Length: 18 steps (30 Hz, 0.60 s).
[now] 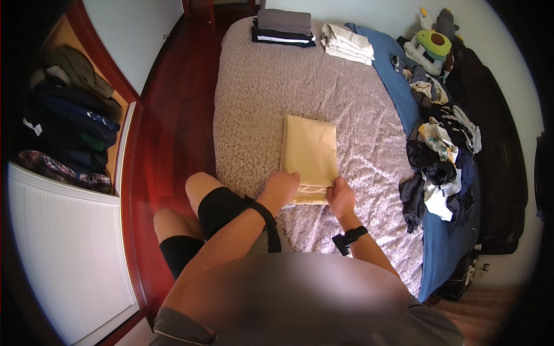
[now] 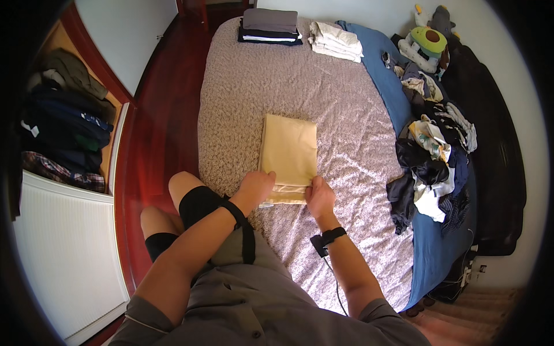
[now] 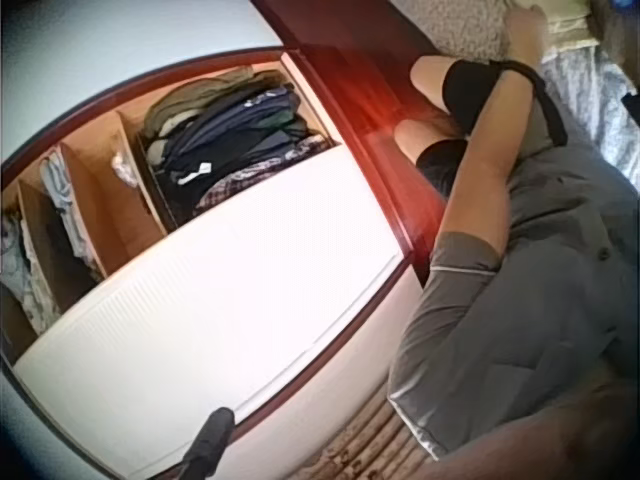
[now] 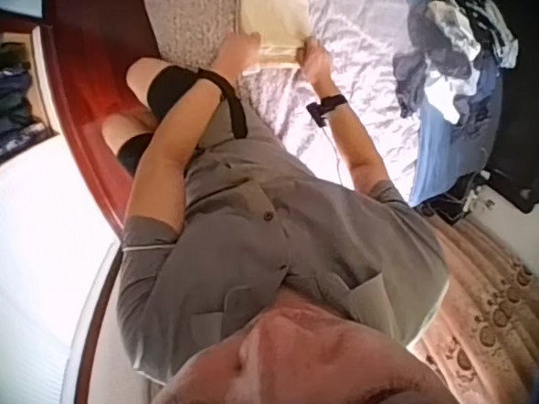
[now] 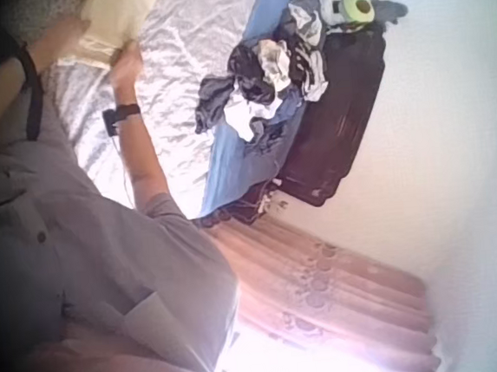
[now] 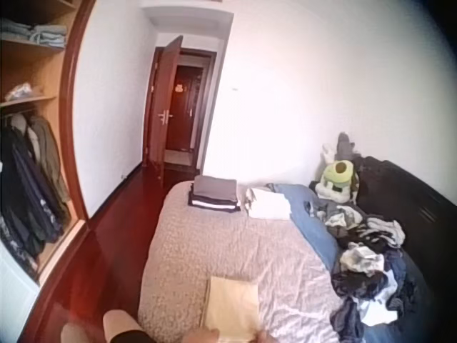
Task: Folding a beige shirt and a pair of patterned shorts on a bed.
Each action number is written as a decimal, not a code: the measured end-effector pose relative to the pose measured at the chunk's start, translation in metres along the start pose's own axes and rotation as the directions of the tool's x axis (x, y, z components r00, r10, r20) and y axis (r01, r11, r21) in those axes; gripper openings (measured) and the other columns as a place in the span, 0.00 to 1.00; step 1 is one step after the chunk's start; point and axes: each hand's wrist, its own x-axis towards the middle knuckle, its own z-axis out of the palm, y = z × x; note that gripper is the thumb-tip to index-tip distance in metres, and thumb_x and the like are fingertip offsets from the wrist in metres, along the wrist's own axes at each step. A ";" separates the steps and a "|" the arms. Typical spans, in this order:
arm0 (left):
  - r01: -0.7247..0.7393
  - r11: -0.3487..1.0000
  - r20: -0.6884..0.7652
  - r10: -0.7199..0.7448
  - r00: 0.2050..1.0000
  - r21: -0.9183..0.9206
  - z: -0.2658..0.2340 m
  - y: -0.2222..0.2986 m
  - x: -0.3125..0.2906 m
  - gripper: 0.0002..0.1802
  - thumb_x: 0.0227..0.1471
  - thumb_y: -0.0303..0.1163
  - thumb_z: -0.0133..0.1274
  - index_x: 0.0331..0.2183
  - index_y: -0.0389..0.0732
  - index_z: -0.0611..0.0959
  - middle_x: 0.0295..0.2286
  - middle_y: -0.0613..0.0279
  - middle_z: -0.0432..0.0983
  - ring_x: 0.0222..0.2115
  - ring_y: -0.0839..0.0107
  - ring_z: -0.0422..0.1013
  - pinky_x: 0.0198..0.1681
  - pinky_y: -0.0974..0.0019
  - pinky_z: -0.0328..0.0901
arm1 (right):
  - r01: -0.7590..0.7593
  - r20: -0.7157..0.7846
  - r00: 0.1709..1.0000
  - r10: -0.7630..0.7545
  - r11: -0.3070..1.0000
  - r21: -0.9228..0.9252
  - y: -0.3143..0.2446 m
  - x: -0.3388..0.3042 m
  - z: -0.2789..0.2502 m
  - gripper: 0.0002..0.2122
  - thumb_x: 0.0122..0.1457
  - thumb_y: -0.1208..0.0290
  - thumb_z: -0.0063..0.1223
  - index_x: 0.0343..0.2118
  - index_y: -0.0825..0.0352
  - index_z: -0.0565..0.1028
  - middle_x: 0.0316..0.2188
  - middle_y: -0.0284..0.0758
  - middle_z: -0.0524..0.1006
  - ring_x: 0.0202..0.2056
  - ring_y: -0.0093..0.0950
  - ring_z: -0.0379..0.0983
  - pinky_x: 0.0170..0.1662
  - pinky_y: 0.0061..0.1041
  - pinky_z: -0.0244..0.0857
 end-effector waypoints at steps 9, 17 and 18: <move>0.028 0.995 0.022 -0.026 0.999 -0.098 0.001 -0.009 -0.002 0.05 0.44 0.26 0.46 0.28 0.37 0.73 0.22 0.51 0.76 0.25 0.56 0.74 0.28 0.57 0.68 | -0.010 -0.012 1.000 0.010 0.998 -0.056 -0.004 0.002 -0.003 0.08 0.49 0.69 0.47 0.31 0.64 0.64 0.25 0.40 0.71 0.25 0.41 0.70 0.28 0.39 0.65; 0.101 0.960 0.103 -0.076 0.992 -0.261 -0.004 -0.011 -0.006 0.11 0.40 0.27 0.48 0.31 0.36 0.70 0.24 0.47 0.74 0.28 0.51 0.72 0.31 0.52 0.66 | -0.249 0.078 0.968 0.237 0.943 0.220 -0.005 -0.007 0.001 0.11 0.49 0.71 0.46 0.36 0.66 0.64 0.27 0.45 0.73 0.27 0.44 0.72 0.30 0.40 0.65; 0.060 0.964 0.054 -0.048 0.997 -0.259 0.000 -0.012 -0.008 0.12 0.40 0.27 0.48 0.31 0.35 0.70 0.25 0.45 0.73 0.29 0.51 0.72 0.32 0.52 0.66 | -0.262 0.071 0.965 0.252 0.913 0.311 -0.004 -0.011 0.002 0.13 0.49 0.71 0.46 0.38 0.66 0.63 0.26 0.45 0.73 0.27 0.44 0.72 0.31 0.40 0.65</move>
